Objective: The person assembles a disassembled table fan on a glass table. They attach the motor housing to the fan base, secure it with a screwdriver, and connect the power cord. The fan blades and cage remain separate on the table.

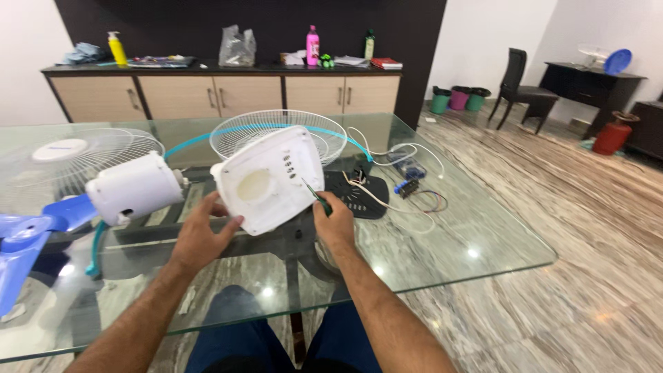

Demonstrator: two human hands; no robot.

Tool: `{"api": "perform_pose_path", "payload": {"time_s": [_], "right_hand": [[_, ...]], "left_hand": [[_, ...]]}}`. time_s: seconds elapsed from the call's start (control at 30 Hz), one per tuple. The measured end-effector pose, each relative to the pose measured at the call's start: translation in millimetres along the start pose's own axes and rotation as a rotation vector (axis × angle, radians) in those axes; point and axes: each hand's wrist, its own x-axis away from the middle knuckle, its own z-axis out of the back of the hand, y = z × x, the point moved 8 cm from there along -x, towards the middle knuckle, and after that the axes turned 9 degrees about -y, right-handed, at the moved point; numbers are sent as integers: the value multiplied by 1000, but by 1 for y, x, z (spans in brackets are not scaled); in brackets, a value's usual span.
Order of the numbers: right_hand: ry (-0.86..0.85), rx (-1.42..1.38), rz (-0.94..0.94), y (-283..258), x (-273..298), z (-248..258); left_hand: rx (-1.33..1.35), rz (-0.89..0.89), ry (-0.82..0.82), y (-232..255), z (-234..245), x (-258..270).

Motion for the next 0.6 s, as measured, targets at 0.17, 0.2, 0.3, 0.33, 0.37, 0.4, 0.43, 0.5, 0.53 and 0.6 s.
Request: {"api": "perform_pose_path", "payload": {"time_s": [0.17, 0.2, 0.3, 0.33, 0.37, 0.4, 0.43, 0.5, 0.53, 0.6], "right_hand": [[-50, 70, -16, 5, -7, -7], [-56, 74, -11, 4, -7, -7], [-93, 52, -60, 11, -11, -9], [-106, 42, -93, 13, -9, -9], [-116, 42, -125, 14, -8, -9], [-127, 42, -153, 16, -9, -11], [-138, 42, -180, 17, -11, -13], [-125, 58, -168, 14, -10, -10], [-117, 64, -162, 13, -10, -9], [-131, 48, -194, 14, -9, -11]], "left_hand": [[-85, -123, -84, 10, -5, -2], [-80, -183, -76, 14, -4, 1], [-80, -317, -154, 25, -6, 2], [-111, -207, -257, 18, -12, 1], [-141, -97, -360, 10, -18, 1], [-171, 14, -459, 1, -24, 0], [-193, 77, -489, -5, -25, 0], [-223, 197, -557, -14, -34, 3], [-232, 158, -466, -12, -29, 1], [-251, 80, -288, -11, -19, -1]]}}
